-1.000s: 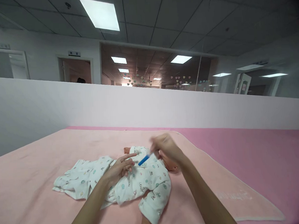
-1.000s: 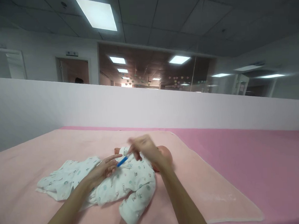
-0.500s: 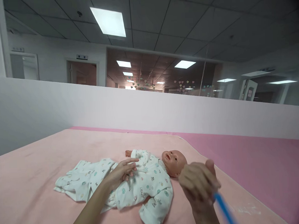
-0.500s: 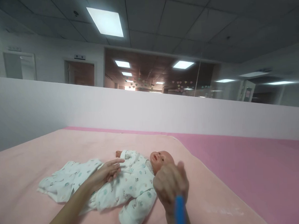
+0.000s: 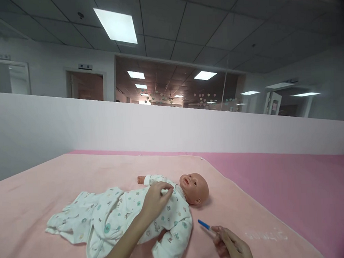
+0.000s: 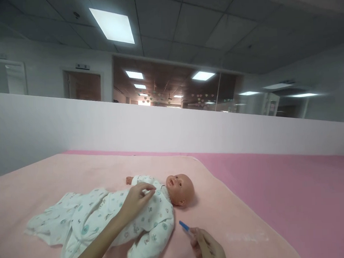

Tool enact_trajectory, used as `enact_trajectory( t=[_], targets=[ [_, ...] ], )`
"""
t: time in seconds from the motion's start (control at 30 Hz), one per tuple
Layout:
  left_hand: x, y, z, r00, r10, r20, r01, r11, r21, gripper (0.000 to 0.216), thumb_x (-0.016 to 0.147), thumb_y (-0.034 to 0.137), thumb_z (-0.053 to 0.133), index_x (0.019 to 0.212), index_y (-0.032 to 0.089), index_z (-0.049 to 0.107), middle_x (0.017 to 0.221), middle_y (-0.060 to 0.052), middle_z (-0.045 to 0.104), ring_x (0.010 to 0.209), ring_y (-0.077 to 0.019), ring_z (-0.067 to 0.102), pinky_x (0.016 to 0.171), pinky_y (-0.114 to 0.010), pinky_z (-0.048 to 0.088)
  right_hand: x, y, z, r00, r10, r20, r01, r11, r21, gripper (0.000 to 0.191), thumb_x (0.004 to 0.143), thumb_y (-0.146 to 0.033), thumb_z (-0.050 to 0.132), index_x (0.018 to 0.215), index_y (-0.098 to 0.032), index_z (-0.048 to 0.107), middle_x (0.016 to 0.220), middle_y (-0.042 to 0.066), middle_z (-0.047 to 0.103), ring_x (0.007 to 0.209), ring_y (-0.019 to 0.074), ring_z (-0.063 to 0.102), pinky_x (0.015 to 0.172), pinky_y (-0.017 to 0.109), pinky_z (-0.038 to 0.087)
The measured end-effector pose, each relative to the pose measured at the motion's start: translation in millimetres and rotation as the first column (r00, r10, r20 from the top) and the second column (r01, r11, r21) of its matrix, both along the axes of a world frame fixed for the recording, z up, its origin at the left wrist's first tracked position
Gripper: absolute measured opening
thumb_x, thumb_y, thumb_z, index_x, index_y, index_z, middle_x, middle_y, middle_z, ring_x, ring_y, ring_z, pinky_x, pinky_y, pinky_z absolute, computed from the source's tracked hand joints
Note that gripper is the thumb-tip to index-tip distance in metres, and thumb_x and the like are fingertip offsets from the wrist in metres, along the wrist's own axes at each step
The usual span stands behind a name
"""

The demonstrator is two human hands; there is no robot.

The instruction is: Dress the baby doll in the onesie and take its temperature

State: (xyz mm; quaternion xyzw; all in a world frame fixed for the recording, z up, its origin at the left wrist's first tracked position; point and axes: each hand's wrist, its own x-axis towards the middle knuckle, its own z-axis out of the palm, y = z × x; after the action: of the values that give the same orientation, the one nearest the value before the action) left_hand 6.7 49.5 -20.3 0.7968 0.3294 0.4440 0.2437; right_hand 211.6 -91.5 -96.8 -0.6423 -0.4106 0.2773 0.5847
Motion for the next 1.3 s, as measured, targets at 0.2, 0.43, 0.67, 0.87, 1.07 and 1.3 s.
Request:
enact_trajectory(
  t=[0.2,0.43,0.67,0.87,1.07,1.3],
  targets=[
    [29.5,26.4,-21.0,0.953,0.153,-0.26,-0.127,0.985,0.115,0.025,0.074,0.031,0.049,0.084,0.02,0.068,0.099,-0.007,0.06,0.095,-0.0225,0.051,0.087,-0.036,0.034,15.9,15.7,-16.3,0.683,-0.101,0.723,0.152,0.988,-0.006,0.035,0.075,-0.037,0.041,0.097,-0.02,0.063,0.086,0.008,0.065,0.083,0.0238,0.058,0.077,0.037,0.043],
    [24.5,32.2,-34.4,0.99,0.067,-0.123,-0.061,0.997,0.051,0.015,0.073,0.03,0.053,0.074,0.022,0.066,0.097,-0.002,0.06,0.092,-0.018,0.051,0.083,-0.031,0.035,7.4,20.3,-15.2,0.479,-0.029,0.877,0.21,0.974,-0.082,0.037,0.071,-0.015,0.04,0.099,-0.018,0.063,0.094,0.009,0.064,0.09,0.0243,0.058,0.08,0.038,0.042],
    [25.8,32.7,-32.9,0.995,0.015,-0.103,-0.012,0.999,0.033,0.01,0.071,0.026,0.054,0.073,0.021,0.062,0.09,-0.001,0.061,0.09,-0.0182,0.051,0.082,-0.03,0.035,-45.7,39.0,46.4,0.621,-0.118,0.775,0.135,0.99,0.043,0.027,0.078,-0.02,0.039,0.092,-0.02,0.063,0.09,0.006,0.065,0.084,0.0212,0.059,0.071,0.032,0.043],
    [25.5,37.6,-34.2,1.0,-0.03,-0.006,0.03,1.0,0.007,0.015,0.07,0.022,0.049,0.074,0.018,0.063,0.084,-0.003,0.064,0.082,-0.0176,0.055,0.073,-0.027,0.039,-81.1,114.7,65.2,0.692,-0.154,0.705,-0.142,0.929,0.342,0.031,0.071,-0.005,0.037,0.082,-0.02,0.062,0.08,0.002,0.064,0.075,0.0144,0.056,0.068,0.025,0.041],
    [24.8,35.8,-28.4,1.0,0.006,-0.022,-0.008,0.997,-0.074,0.022,0.065,0.016,0.045,0.066,0.014,0.067,0.061,-0.002,0.064,0.059,-0.0156,0.056,0.055,-0.024,0.036,-85.2,149.1,35.0,0.696,-0.198,0.69,-0.166,0.891,0.423,0.036,0.062,-0.001,0.035,0.081,-0.018,0.06,0.079,0.004,0.061,0.076,0.0167,0.051,0.069,0.028,0.039],
    [18.4,41.5,-24.1,0.974,-0.148,0.17,0.195,0.93,-0.311,0.026,0.067,0.029,0.055,0.08,0.014,0.07,0.076,-0.005,0.069,0.076,-0.0201,0.061,0.068,-0.027,0.045,-75.4,145.0,33.2,0.858,-0.011,0.513,-0.244,0.871,0.427,0.044,0.052,0.0,0.035,0.083,-0.017,0.06,0.082,0.003,0.06,0.079,0.0153,0.052,0.072,0.026,0.043]
  ],
)
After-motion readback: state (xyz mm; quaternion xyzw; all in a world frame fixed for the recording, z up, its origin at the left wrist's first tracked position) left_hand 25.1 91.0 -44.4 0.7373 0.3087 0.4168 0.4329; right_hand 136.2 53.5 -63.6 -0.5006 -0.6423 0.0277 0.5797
